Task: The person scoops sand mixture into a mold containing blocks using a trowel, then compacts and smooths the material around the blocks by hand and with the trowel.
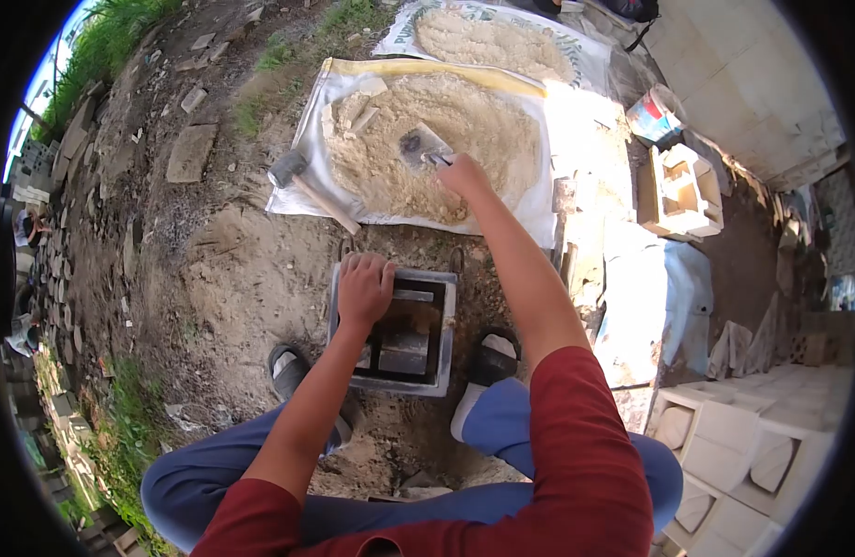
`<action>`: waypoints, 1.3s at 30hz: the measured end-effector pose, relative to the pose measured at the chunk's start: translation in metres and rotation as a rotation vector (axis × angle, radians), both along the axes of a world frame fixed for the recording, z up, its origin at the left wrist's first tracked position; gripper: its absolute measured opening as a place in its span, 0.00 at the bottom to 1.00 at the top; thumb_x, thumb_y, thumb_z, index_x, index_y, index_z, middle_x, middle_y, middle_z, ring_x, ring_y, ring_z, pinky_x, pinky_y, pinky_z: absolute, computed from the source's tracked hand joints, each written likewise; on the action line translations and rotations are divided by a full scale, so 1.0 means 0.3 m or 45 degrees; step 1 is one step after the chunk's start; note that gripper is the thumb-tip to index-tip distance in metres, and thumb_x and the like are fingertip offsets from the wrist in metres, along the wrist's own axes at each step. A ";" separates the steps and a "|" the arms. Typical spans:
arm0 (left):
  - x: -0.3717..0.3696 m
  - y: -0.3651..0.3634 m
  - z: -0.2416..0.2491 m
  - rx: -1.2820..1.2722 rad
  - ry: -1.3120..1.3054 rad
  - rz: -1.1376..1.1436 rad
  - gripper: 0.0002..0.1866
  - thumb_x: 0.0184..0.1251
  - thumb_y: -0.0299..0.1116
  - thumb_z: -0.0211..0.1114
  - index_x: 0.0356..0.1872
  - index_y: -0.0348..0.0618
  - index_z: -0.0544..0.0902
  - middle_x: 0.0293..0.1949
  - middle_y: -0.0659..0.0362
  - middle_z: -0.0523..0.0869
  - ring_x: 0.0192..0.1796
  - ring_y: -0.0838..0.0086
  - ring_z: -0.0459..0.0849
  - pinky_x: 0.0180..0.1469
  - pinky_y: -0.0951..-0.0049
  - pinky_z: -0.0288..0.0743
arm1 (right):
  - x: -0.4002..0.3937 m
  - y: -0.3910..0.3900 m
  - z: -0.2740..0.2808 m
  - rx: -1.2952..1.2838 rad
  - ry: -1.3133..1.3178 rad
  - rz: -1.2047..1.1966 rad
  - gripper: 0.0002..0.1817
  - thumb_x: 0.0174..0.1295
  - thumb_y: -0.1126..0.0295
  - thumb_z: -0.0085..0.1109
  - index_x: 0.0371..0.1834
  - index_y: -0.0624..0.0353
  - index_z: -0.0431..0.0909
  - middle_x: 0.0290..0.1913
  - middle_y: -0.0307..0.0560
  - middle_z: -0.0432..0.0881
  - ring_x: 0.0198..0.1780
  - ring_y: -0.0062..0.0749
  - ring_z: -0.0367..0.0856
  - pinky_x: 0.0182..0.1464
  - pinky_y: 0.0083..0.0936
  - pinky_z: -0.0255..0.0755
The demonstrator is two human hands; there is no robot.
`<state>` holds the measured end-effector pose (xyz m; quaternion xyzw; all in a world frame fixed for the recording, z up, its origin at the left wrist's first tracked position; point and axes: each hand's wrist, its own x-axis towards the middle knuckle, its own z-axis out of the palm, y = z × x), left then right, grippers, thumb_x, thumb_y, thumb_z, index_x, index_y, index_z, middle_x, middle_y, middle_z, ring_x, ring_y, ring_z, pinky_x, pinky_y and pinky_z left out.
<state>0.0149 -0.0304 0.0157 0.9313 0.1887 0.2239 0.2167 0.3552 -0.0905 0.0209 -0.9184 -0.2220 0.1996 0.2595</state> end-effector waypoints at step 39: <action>0.012 -0.017 0.007 0.093 0.104 0.052 0.17 0.79 0.46 0.62 0.47 0.40 0.84 0.59 0.49 0.87 0.68 0.50 0.80 0.80 0.46 0.63 | -0.115 -0.120 -0.065 0.613 0.212 -0.378 0.20 0.77 0.56 0.65 0.65 0.54 0.89 0.22 0.36 0.77 0.17 0.21 0.68 0.20 0.28 0.60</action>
